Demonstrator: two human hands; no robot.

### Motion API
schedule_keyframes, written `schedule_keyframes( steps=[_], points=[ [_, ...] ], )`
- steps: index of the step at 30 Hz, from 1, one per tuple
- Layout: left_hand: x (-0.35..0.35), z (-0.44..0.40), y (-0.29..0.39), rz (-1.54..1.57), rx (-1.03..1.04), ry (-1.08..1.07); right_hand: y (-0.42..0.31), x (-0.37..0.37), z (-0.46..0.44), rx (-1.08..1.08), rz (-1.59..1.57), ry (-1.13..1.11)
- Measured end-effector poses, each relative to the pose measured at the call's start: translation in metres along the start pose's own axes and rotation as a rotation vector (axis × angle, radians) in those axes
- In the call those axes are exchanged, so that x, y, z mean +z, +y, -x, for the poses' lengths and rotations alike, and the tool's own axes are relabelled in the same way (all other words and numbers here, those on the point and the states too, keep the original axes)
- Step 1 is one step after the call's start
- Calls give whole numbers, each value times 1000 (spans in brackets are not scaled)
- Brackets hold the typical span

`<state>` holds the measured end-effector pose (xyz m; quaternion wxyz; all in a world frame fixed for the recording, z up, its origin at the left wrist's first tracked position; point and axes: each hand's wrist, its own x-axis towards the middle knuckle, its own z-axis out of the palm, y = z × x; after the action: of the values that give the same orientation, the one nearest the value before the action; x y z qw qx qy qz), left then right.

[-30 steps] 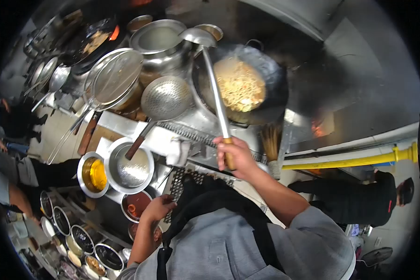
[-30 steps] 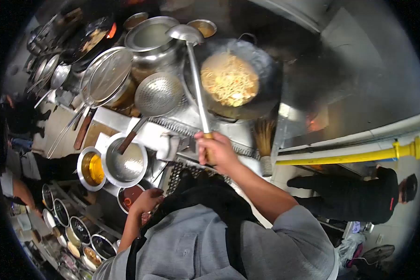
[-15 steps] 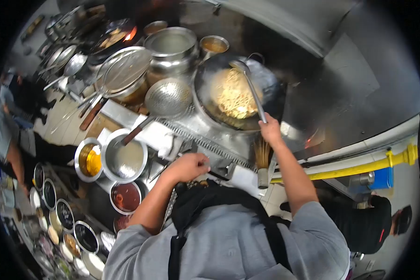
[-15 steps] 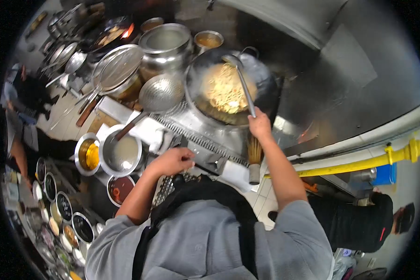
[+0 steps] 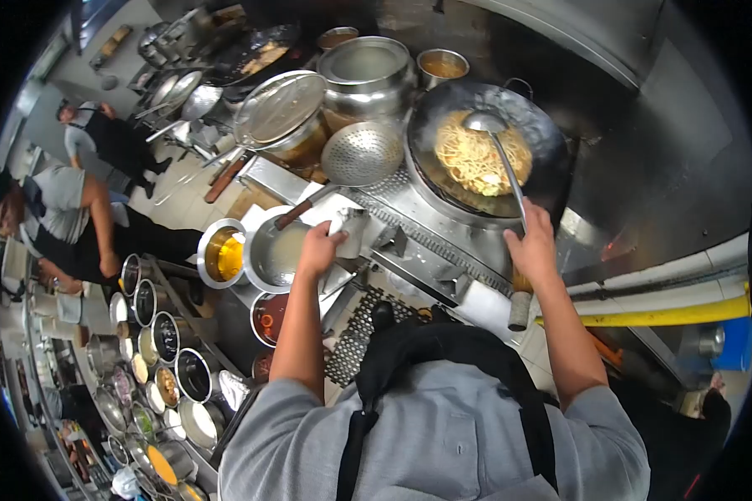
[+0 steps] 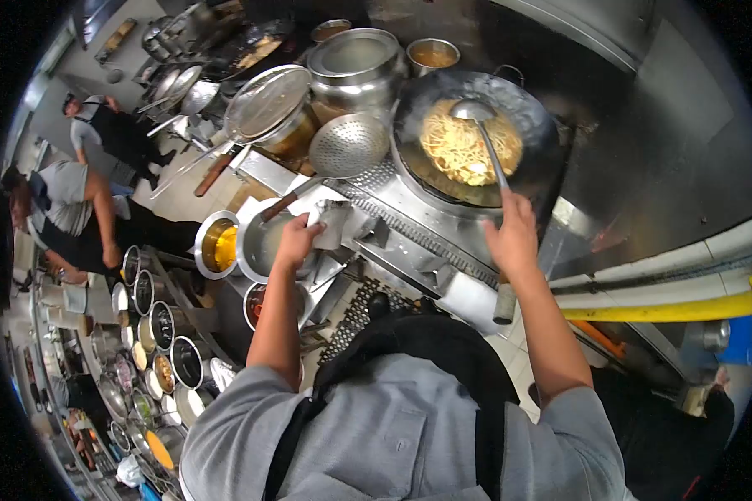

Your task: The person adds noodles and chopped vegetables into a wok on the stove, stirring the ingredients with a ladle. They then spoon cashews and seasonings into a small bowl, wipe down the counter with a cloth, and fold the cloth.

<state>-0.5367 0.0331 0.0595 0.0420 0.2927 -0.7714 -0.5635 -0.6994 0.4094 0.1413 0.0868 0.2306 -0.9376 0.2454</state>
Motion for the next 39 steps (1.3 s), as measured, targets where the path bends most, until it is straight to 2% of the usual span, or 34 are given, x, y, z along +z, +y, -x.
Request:
schedule_keyframes(
  steps=[1, 2, 4, 5, 7, 8, 10, 11, 12, 13, 14, 15, 17, 19, 20, 21, 23, 24, 25, 27, 28, 30, 31, 33, 35, 37, 39],
  points=[
    [2, 25, 21, 325, 45, 7, -9, 4, 2, -86, -263, -16],
    [-4, 40, 33, 433, 62, -46, -19, 26, 8, 65, -777, -234],
    [-10, 76, 58, 600, 75, -118, -46, 48, 17, 145, -1154, -660],
    [-11, 96, 74, 656, 77, -140, -65, 55, 21, 91, -1212, -750],
    [-7, 131, 87, 776, 94, -123, -90, 75, 36, 265, -1658, -896],
    [-5, 147, 93, 838, 83, -130, -90, 98, 40, 352, -1989, -1125],
    [-1, 175, 87, 910, 24, -111, -104, 94, 54, 496, -2301, -1390],
    [6, 184, 77, 927, 8, -86, -110, 81, 60, 462, -2168, -1351],
    [18, 190, 61, 638, 8, 179, -122, 61, 62, 422, -2027, -1315],
    [31, 195, 40, 340, -3, 425, -133, 48, 67, 472, -1953, -1277],
    [47, 203, 3, -132, 35, 716, -139, 52, 75, 460, -1803, -1209],
    [63, 223, 23, 121, -62, 609, -144, 59, 86, 444, -1653, -1142],
    [96, 238, 8, 272, -6, 416, -145, 90, 112, 302, -1463, -1053],
    [105, 247, 18, 638, -103, 246, -154, 85, 125, 295, -1317, -1116],
    [103, 246, 4, 760, -38, 207, -158, 74, 128, 559, -1462, -1203],
    [96, 250, -7, 957, -51, 123, -162, 66, 128, 603, -1477, -1243],
    [78, 272, 7, 1141, -197, 45, -172, 64, 148, 252, -1174, -1160],
    [80, 278, -10, 1115, -206, 65, -176, 66, 156, -46, -833, -1113],
    [81, 282, -17, 1086, -209, 85, -181, 68, 167, -50, -819, -1112],
    [83, 297, -30, 1045, -73, 172, -194, 70, 191, -545, -341, -581],
    [82, 301, -47, 1068, -101, 160, -199, 71, 200, -549, -326, -582],
    [72, 317, -71, 1113, -123, 150, -204, 72, 213, 8, -739, -940],
    [61, 329, -76, 1228, -169, 148, -206, 74, 217, 169, -865, -985],
    [39, 352, -94, 1356, -213, 109, -209, 58, 221, 319, -1116, -910],
    [25, 365, -111, 1457, -214, 103, -211, 52, 231, 315, -1077, -894],
    [20, 370, -132, 1602, -132, -42, -225, 44, 245, 268, -1050, -877],
    [11, 382, -154, 1622, -182, 1, -232, 32, 237, -66, -842, -484]
  ],
)
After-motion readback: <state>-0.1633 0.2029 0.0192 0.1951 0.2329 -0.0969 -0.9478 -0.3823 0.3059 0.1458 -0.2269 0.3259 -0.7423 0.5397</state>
